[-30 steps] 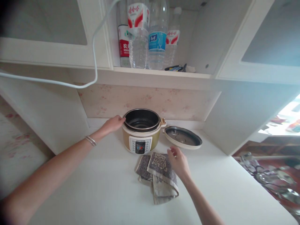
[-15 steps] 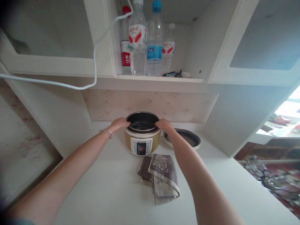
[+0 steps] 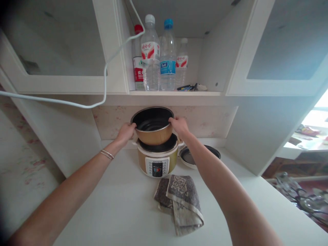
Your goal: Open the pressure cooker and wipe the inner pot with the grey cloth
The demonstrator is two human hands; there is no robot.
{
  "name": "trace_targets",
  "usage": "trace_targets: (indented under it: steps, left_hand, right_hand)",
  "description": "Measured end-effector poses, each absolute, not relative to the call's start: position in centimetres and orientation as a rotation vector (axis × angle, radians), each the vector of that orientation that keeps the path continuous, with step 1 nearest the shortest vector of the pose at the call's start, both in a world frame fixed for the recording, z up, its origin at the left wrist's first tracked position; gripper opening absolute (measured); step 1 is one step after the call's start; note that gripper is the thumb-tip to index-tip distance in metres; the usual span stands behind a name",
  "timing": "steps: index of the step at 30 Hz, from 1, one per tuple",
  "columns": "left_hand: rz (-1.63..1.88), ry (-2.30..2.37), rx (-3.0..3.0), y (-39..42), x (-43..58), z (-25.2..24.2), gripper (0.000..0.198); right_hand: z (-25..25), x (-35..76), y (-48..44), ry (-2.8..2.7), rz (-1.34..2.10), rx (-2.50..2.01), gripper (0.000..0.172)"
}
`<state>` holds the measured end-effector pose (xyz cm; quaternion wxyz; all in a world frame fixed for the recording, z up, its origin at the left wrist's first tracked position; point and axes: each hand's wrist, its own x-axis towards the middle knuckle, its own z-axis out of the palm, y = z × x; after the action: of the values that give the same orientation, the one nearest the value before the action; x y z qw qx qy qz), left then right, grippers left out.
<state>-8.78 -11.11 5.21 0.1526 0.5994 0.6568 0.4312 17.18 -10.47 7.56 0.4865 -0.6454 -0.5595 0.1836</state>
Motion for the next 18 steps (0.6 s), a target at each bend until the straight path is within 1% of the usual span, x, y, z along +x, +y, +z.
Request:
trace_targets:
  steps: [4, 9, 13, 18]
  left_hand:
    - [1.582, 1.83, 1.683, -13.4, -11.9, 6.8, 0.032]
    - [1.759, 1.853, 1.516, -18.5, -17.1, 7.1, 0.022]
    - [1.806, 2.03, 1.44, -23.4, -20.7, 4.8, 0.021]
    - [1.726, 2.255, 1.328, -27.8, -23.9, -0.6, 0.024]
  right_hand:
    - [8.3, 14.4, -12.0, -1.428, 0.509, -1.304, 0.03]
    - [7.2, 8.7, -14.5, -1.489, 0.67, -1.105, 0.032]
    - [4.5, 4.2, -16.3, -1.531, 0.829, -1.029, 0.036]
    - [-0.6, -0.1, -18.3, -1.533, 1.075, -1.042, 0.036]
